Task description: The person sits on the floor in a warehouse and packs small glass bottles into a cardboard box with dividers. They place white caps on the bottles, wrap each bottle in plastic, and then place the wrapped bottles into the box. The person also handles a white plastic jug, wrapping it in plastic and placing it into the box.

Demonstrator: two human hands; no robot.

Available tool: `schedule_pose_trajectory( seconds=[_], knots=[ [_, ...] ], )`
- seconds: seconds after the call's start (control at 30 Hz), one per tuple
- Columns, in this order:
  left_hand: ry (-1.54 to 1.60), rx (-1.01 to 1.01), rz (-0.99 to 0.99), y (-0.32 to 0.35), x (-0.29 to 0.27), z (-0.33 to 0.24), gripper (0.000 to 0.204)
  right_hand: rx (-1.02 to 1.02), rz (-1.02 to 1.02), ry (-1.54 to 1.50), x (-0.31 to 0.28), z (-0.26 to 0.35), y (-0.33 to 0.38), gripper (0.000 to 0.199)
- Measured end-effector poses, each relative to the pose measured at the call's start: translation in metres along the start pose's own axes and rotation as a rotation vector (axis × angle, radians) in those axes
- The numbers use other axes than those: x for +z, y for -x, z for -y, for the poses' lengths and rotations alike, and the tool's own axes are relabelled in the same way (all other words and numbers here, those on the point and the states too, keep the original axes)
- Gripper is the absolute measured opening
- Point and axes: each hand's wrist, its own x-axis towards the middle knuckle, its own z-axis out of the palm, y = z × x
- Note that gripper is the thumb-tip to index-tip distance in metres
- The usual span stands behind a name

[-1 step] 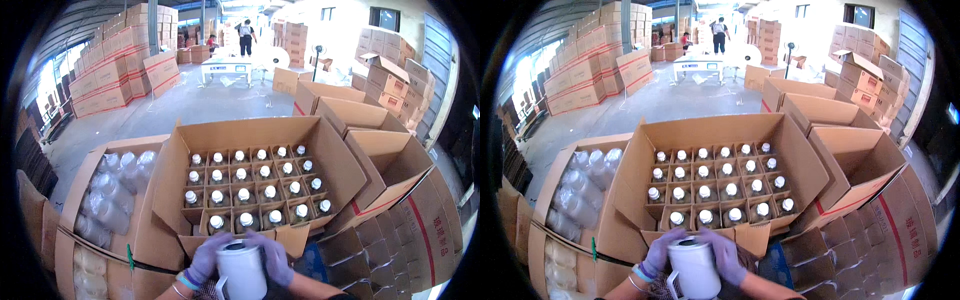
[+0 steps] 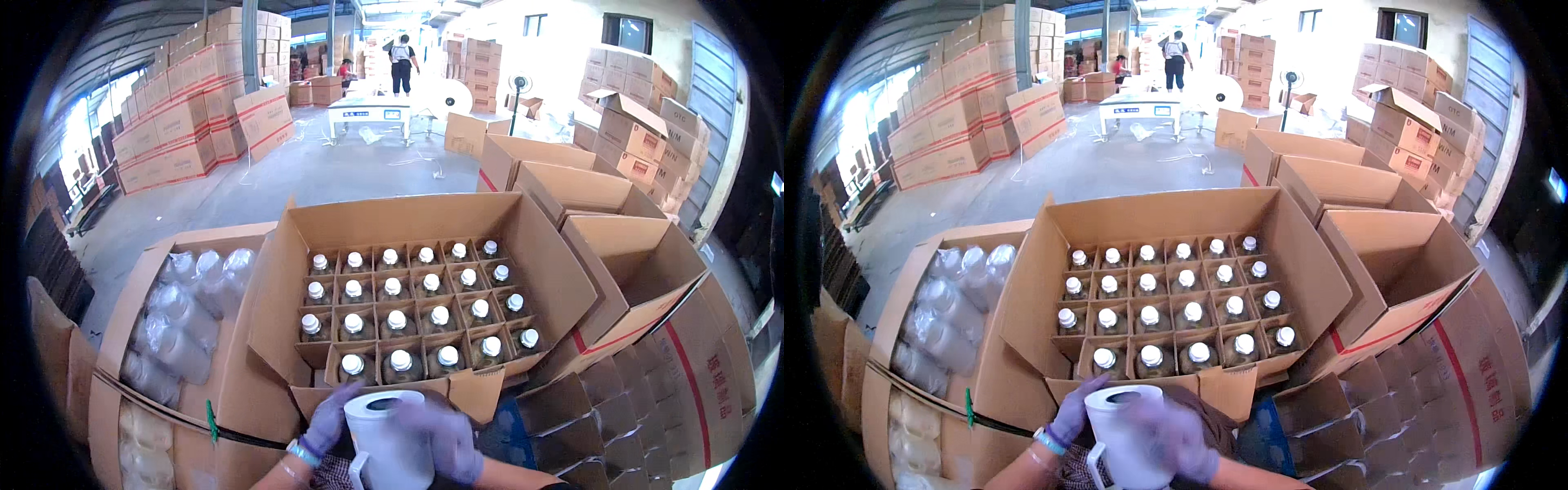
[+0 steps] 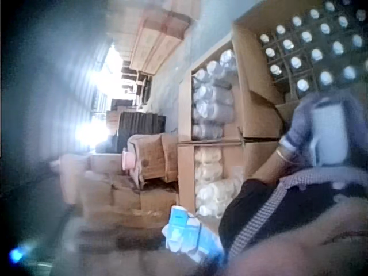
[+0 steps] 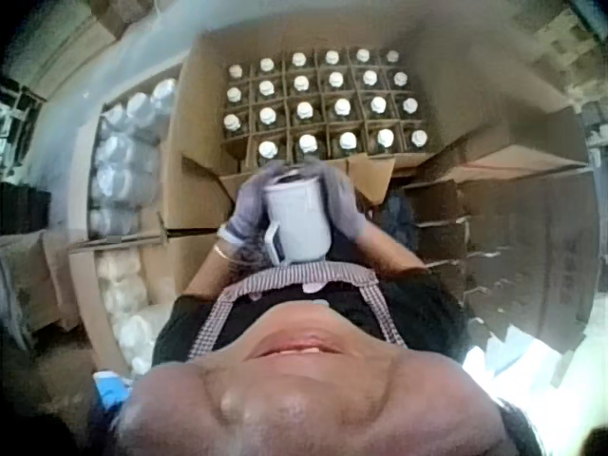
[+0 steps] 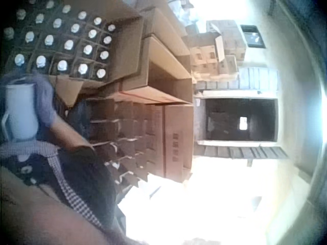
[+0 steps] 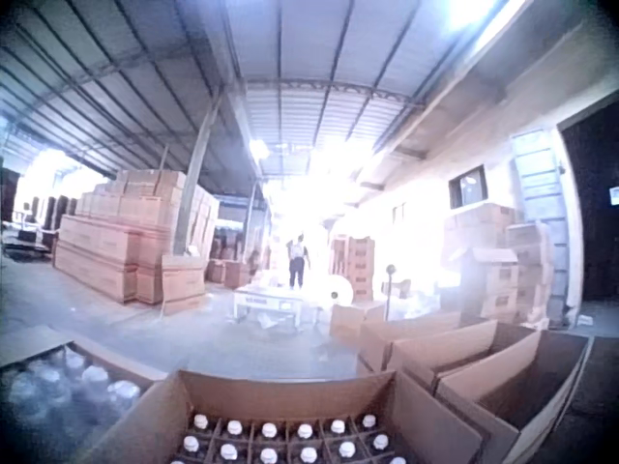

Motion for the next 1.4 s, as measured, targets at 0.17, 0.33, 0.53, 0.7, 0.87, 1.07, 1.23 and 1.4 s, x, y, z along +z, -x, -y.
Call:
schedule_pose_trajectory(
  seconds=[0.17,0.33,0.53,0.7,0.87,1.07,1.23,1.4],
  knots=[
    [0.777,-0.259,-0.336,-0.027,0.014,0.035,0.043,-0.185,0.250,0.491,-0.036,-0.013,-0.033,0.042],
    [0.330,-0.258,0.130,-0.040,0.015,0.002,0.038,-0.148,0.494,0.620,-0.048,0.038,-0.046,0.041],
    [0.085,0.685,0.214,-0.006,0.004,-0.138,0.029,-0.753,0.903,0.768,0.034,0.131,-0.032,0.065],
    [0.322,0.134,0.037,0.046,0.047,-0.072,0.030,-0.576,0.999,0.942,0.064,0.119,-0.012,0.062],
    [0.176,0.085,-0.120,0.065,0.058,-0.070,0.034,0.045,0.189,1.054,-0.024,0.011,-0.021,0.046],
    [0.525,-0.066,0.248,0.024,0.050,-0.023,0.045,0.787,0.107,0.369,-0.041,0.027,-0.027,0.071],
    [0.379,-0.051,0.074,0.041,0.033,-0.069,0.044,0.511,0.356,0.633,-0.060,0.060,-0.003,0.072],
    [0.025,0.113,-0.169,0.096,0.021,-0.134,0.053,0.425,0.343,0.884,-0.063,0.065,0.021,0.076]
  ],
)
